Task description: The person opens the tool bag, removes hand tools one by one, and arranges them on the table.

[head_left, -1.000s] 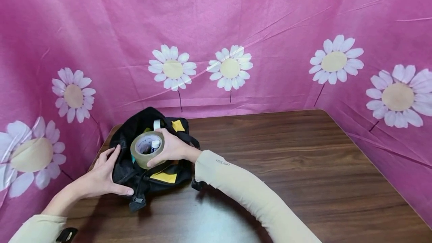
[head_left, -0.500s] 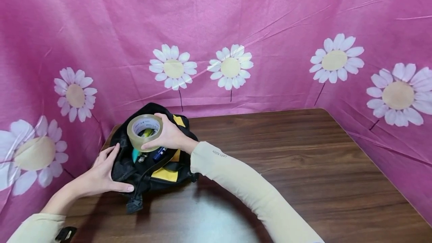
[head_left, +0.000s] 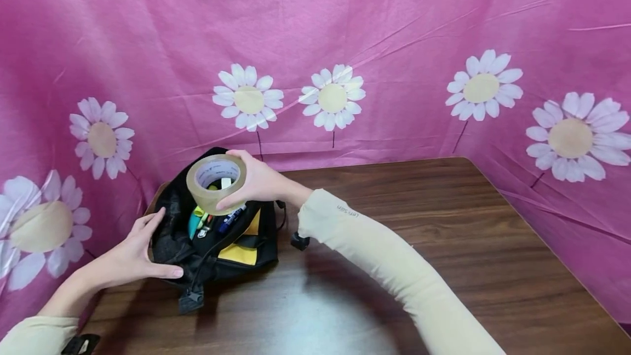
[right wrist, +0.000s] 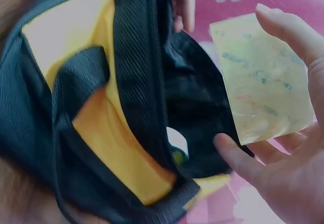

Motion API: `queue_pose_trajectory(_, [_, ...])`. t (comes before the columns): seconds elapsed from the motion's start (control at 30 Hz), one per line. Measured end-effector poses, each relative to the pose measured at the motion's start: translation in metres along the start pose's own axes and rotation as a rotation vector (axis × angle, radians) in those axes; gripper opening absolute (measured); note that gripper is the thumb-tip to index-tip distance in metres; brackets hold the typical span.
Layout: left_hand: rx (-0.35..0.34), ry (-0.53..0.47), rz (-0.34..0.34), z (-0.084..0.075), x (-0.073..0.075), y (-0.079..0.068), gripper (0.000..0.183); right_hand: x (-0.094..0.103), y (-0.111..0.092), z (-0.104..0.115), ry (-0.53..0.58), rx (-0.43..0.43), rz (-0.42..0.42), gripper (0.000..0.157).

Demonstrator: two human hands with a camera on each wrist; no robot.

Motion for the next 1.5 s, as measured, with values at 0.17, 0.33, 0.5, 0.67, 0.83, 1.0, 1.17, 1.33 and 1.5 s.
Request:
queue_pose_trajectory(0.17, [0.005, -0.078, 0.029, 0.002, 0.016, 0.003, 0.113, 0.031, -0.005, -0.006, 0.007, 0.003, -0.036, 0.116])
queue_pose_trajectory(0.33, [0.044, -0.107, 0.010, 0.007, 0.030, 0.009, 0.096, 0.059, -0.013, -0.026, 0.007, -0.035, -0.080, 0.115])
queue_pose_trajectory(0.5, [0.079, -0.061, -0.008, 0.013, 0.032, 0.011, 0.091, 0.086, -0.023, -0.052, 0.025, -0.076, -0.119, 0.114])
queue_pose_trajectory(0.67, [0.118, -0.175, 0.021, 0.019, 0.027, 0.008, 0.090, 0.104, -0.034, -0.079, 0.004, -0.110, -0.144, 0.116])
queue_pose_trajectory(0.83, [0.134, -0.291, 0.038, 0.020, 0.024, 0.005, 0.083, 0.114, -0.045, -0.104, -0.028, -0.152, -0.151, 0.121])
queue_pose_trajectory(1.0, [0.149, -0.310, 0.031, 0.021, 0.026, 0.004, 0.076, 0.113, -0.053, -0.122, -0.029, -0.162, -0.147, 0.117])
queue_pose_trajectory(1.17, [0.160, -0.303, 0.027, 0.022, 0.025, 0.004, 0.074, 0.107, -0.062, -0.143, -0.004, -0.212, -0.182, 0.113])
queue_pose_trajectory(1.33, [0.165, -0.300, 0.027, 0.020, 0.024, 0.002, 0.074, 0.097, -0.069, -0.160, -0.023, -0.251, -0.194, 0.114])
queue_pose_trajectory(1.5, [0.185, -0.284, 0.024, 0.020, 0.023, 0.001, 0.074, 0.088, -0.074, -0.175, -0.065, -0.274, -0.172, 0.119])
Point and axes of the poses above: each hand's wrist, its own y-axis towards the middle knuckle, its own x-axis out of the back of the hand, z = x × y, the point moved 7 cm from there along y, towards the middle knuckle, and after that the axes turned 13 degrees about -z, right-handed, at the moved point
